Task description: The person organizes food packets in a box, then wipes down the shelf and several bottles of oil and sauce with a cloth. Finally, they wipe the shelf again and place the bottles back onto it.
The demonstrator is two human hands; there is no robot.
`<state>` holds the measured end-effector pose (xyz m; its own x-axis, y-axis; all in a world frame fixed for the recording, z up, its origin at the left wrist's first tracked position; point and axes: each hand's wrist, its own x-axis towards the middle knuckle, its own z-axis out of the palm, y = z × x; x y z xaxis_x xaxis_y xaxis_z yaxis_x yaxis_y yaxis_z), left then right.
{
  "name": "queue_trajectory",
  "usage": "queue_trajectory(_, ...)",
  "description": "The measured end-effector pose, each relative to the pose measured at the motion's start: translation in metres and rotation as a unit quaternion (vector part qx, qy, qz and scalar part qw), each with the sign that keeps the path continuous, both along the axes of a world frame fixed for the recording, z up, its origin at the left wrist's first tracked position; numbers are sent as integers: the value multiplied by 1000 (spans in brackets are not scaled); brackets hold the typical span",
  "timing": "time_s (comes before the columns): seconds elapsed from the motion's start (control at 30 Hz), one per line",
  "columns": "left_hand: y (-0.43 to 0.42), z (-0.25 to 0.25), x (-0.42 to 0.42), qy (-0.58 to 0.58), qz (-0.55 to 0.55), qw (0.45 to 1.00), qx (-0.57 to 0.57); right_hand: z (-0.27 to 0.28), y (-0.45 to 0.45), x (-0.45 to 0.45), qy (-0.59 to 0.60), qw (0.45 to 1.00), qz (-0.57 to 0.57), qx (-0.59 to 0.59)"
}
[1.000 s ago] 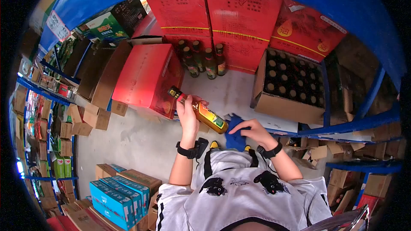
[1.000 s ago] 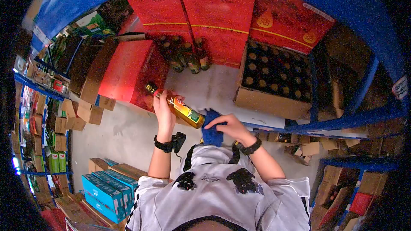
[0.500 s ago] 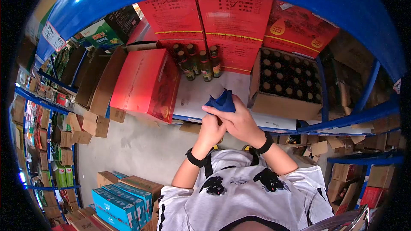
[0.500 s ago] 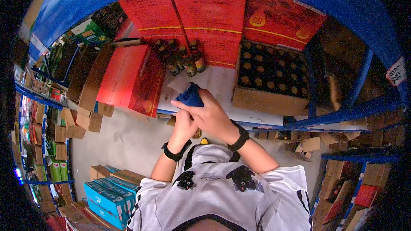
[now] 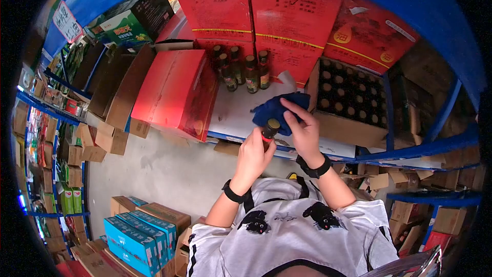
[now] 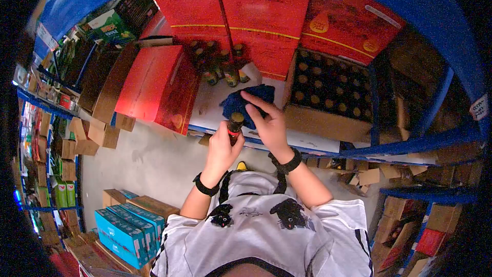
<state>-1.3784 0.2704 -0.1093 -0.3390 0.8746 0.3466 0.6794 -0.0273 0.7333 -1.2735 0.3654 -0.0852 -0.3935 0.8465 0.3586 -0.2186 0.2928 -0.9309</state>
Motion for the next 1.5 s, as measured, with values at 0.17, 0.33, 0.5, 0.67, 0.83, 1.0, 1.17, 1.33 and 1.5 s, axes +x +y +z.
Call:
queue_trajectory(0.17,1,-3,-7,-34,-12,999,-27,7,-6,12,15,975,219,28)
queue_trajectory(0.33,-1,-12,-8,-59,-93,993,-41,7,-21,-10,-172,914,-11,366)
queue_trajectory(0.5,-9,-22,-7,-132,-30,988,-71,-12,-11,-16,-118,992,53,3)
queue_trajectory(0.67,-26,-36,-27,-164,47,984,-44,-73,12,-13,-309,947,-42,71)
queue_trajectory(0.83,-39,-48,-46,-128,56,990,-21,-130,-17,-10,-638,744,-83,179)
queue_trajectory(1.0,-50,-48,-48,-164,51,983,-56,-176,-25,-6,-540,818,-65,189)
queue_trajectory(1.17,-56,-61,-44,-167,39,980,-105,-169,18,-36,-590,796,-48,125)
queue_trajectory(1.33,-60,-51,-50,-156,-1,982,-107,-204,83,-70,-632,739,-215,95)
queue_trajectory(1.5,-71,-56,-68,-166,10,978,-129,-203,125,-80,-626,740,-245,19)
